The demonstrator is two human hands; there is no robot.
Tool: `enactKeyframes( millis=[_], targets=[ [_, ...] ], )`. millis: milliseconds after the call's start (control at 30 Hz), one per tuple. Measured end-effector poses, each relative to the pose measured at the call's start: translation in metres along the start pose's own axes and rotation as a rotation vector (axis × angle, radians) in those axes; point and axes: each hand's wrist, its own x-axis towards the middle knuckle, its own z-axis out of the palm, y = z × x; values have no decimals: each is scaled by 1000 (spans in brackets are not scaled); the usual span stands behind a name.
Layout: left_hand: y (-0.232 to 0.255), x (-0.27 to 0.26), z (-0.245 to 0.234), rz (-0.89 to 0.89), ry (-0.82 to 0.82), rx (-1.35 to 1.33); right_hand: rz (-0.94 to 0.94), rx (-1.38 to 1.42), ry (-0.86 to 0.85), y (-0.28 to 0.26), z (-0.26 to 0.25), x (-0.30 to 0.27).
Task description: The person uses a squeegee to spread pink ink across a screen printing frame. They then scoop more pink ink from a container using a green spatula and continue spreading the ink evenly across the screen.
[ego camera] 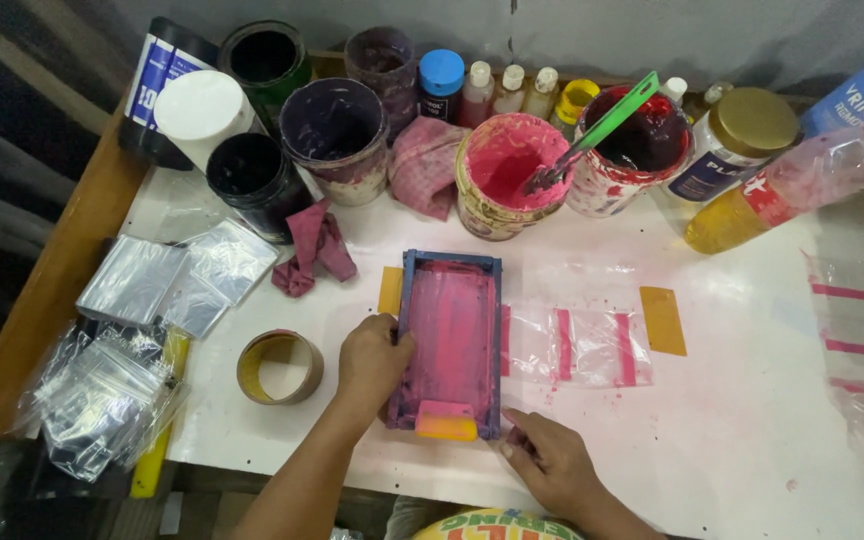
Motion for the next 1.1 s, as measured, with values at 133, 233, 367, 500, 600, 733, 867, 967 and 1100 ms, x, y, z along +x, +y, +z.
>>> enactKeyframes(
  millis=[133,233,367,500,600,733,867,967,1100],
  targets=[
    [-1,0,-1,-20,-6,-11,-76,-15,-7,3,1,1],
    [2,-3,-7,-21,-10,-21,-16,-17,-48,1,1,2],
    [2,-4,-9,-84,-36,-94,-29,9,-24,0,1,4],
    [15,-17,-28,-146,-100,-172,-32,44,-5,-2,2,5],
    [3,-14,-21,-84,-51,-177,-54,-23,4,-4,2,5],
    [-42,-23,6,78,122,-418,-83,-10,-22,-2,-2,4],
    [-87,-39,33,575,405,-283,20,137,42,5,0,-11],
    [-88,-47,24,819,464,-250,-71,15,83,-7,-2,3],
    [-91,-45,22,911,319,-99,-396,-308,-20,-61,-5,50]
  ],
)
